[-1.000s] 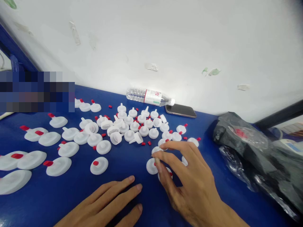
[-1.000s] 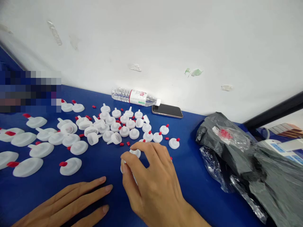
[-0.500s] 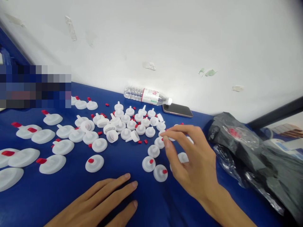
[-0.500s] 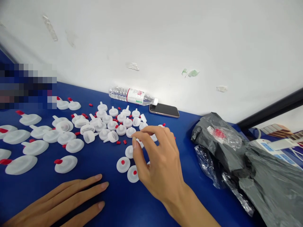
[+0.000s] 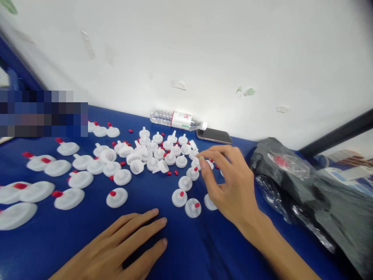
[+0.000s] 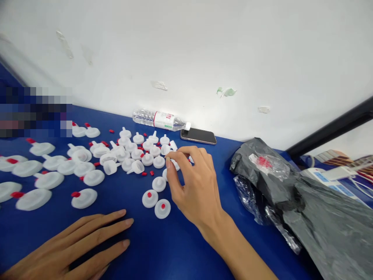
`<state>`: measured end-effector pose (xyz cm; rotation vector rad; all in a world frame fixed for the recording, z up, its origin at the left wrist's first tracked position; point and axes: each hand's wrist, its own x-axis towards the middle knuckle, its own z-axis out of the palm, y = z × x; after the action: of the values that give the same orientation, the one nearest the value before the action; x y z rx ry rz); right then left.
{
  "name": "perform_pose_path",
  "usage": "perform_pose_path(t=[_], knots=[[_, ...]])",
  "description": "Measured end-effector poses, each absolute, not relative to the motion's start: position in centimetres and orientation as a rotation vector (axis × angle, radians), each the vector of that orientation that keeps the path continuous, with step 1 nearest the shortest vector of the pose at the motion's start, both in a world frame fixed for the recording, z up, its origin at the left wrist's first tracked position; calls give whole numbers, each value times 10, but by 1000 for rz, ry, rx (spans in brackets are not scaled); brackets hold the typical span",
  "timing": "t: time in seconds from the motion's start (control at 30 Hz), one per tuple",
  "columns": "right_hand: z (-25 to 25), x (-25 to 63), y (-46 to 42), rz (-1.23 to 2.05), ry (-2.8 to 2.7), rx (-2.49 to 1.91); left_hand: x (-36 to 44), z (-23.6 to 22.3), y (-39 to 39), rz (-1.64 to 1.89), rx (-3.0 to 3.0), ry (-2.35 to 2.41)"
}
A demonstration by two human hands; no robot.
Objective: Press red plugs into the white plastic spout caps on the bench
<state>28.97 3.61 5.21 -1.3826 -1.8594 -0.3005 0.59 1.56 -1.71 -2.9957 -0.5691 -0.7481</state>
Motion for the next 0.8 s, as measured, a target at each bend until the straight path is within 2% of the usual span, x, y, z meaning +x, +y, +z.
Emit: perform_pose_path(t=[0.2, 0.47, 0.63, 0.8], knots=[[45, 289, 34, -296, -1887, -1343, 7, 21, 13, -994, -2990, -649], [39, 286, 34, -245, -1909, -1288, -8, 89, 94, -464, -2837, -852], [42, 286, 32, -235, -1886, -1262, 4, 91, 127, -259, -2950, -845], [45, 288, 31, -231, -1877, -1248, 26, 83, 135, -229, -3011, -844]])
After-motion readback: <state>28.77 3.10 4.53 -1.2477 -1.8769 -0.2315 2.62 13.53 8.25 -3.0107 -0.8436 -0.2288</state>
